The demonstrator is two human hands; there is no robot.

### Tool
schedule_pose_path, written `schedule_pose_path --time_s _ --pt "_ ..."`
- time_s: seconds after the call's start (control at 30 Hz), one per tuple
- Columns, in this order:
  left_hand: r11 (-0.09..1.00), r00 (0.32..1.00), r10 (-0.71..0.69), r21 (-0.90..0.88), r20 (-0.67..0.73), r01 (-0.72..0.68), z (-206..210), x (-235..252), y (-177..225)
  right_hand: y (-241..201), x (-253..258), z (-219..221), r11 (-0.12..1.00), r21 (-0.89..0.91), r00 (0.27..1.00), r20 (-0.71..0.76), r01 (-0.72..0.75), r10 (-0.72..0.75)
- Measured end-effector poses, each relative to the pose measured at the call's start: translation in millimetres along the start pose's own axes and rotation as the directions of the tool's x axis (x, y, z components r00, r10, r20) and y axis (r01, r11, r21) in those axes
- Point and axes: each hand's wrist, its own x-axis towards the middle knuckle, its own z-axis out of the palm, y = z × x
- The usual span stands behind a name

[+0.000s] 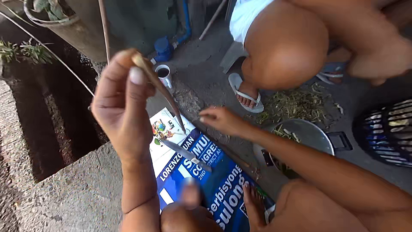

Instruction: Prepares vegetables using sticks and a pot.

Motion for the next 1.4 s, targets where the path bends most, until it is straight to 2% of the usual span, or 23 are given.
schedule_pose_path --time_s 0.03,0.1,0.17,0.23,0.33,0.47,0.6,0.7,0.77,0.83,0.87,0.93,0.97,1.0,1.07,1.1,1.13,1.17,1.27,1.4 --pt "0.999 0.999 -0.032 -0.036 0.021 0.032 4.5 -0.9 -3.9 -18.5 -7.4 -25.8 0.992 0.059 0.981 -0.167 0.114 -0.103" --pt "0.988 0.993 -0.098 -0.11 0.061 0.104 17.3 -1.7 -13.1 -55.0 -26.4 -64.5 0.929 0.089 0.871 -0.389 0.358 -0.299" --pt "0.967 0.981 -0.148 -0.188 0.127 0.17 31.6 -2.6 -22.6 -82.1 -43.5 -82.3 0.837 0.041 0.748 -0.474 0.545 -0.464" --pt "0.944 0.962 -0.196 -0.227 0.191 0.238 45.8 -4.9 -29.3 -92.4 -52.4 -83.0 0.791 -0.021 0.684 -0.488 0.611 -0.542" --pt "0.93 0.935 -0.254 -0.205 0.245 0.306 61.4 -10.8 -36.2 -85.7 -52.7 -72.3 0.824 0.014 0.724 -0.486 0.566 -0.489" --pt "0.923 0.923 -0.316 -0.156 0.218 0.352 70.1 -18.8 -45.3 -71.3 -48.1 -71.6 0.878 0.072 0.791 -0.473 0.473 -0.388" --pt "0.931 0.925 -0.31 -0.126 0.221 0.342 75.3 -22.1 -57.2 -56.0 -44.0 -79.5 0.871 0.213 0.85 -0.41 0.442 -0.331" --pt "0.959 0.906 -0.272 0.013 0.324 0.283 69.9 -19.4 -68.9 -47.9 -44.3 -90.0 0.841 0.333 0.867 -0.414 0.427 -0.276" --pt "0.95 0.83 -0.29 0.245 0.476 0.192 57.0 -15.7 -78.5 -45.5 -47.4 -99.4 0.837 0.374 0.869 -0.445 0.4 -0.217" --pt "0.866 0.7 -0.367 0.501 0.612 0.017 44.1 -13.8 -86.2 -42.5 -50.4 -107.7 0.848 0.378 0.857 -0.49 0.373 -0.159" --pt "0.793 0.616 -0.449 0.606 0.647 -0.059 40.1 -13.8 -88.2 -40.5 -51.2 -110.7 0.847 0.384 0.85 -0.508 0.368 -0.14" --pt "0.606 0.424 -0.681 0.784 0.597 -0.131 39.8 -12.1 -88.0 -36.8 -51.8 -114.4 0.842 0.393 0.835 -0.539 0.37 -0.115" --pt "0.541 0.387 -0.738 0.828 0.553 -0.151 41.3 -12.2 -87.7 -35.2 -51.6 -115.5 0.838 0.4 0.829 -0.55 0.37 -0.103" --pt "0.545 0.45 -0.703 0.823 0.551 -0.158 40.8 -14.9 -87.8 -33.6 -50.8 -116.3 0.833 0.409 0.823 -0.56 0.372 -0.093" --pt "0.675 0.697 -0.423 0.715 0.579 -0.184 40.4 -19.7 -89.0 -31.5 -48.0 -117.0 0.822 0.429 0.814 -0.576 0.375 -0.071" --pt "0.733 0.769 -0.304 0.654 0.562 -0.188 43.2 -18.5 -87.1 -31.5 -47.6 -116.6 0.822 0.435 0.816 -0.575 0.367 -0.06" --pt "0.778 0.808 -0.224 0.599 0.545 -0.189 46.7 -16.3 -84.0 -32.0 -47.9 -115.7 0.826 0.441 0.821 -0.569 0.351 -0.046" --pt "0.821 0.821 -0.182 0.543 0.541 -0.177 49.9 -14.0 -80.8 -32.6 -48.2 -114.8 0.828 0.445 0.827 -0.561 0.341 -0.039" --pt "0.924 0.784 -0.188 0.376 0.591 -0.062 56.4 -14.1 -81.1 -35.5 -49.7 -112.5 0.832 0.44 0.838 -0.543 0.339 -0.055" --pt "0.933 0.782 -0.302 0.339 0.546 0.124 60.4 -19.3 -88.6 -37.9 -53.4 -111.3 0.849 0.396 0.839 -0.536 0.35 -0.096"
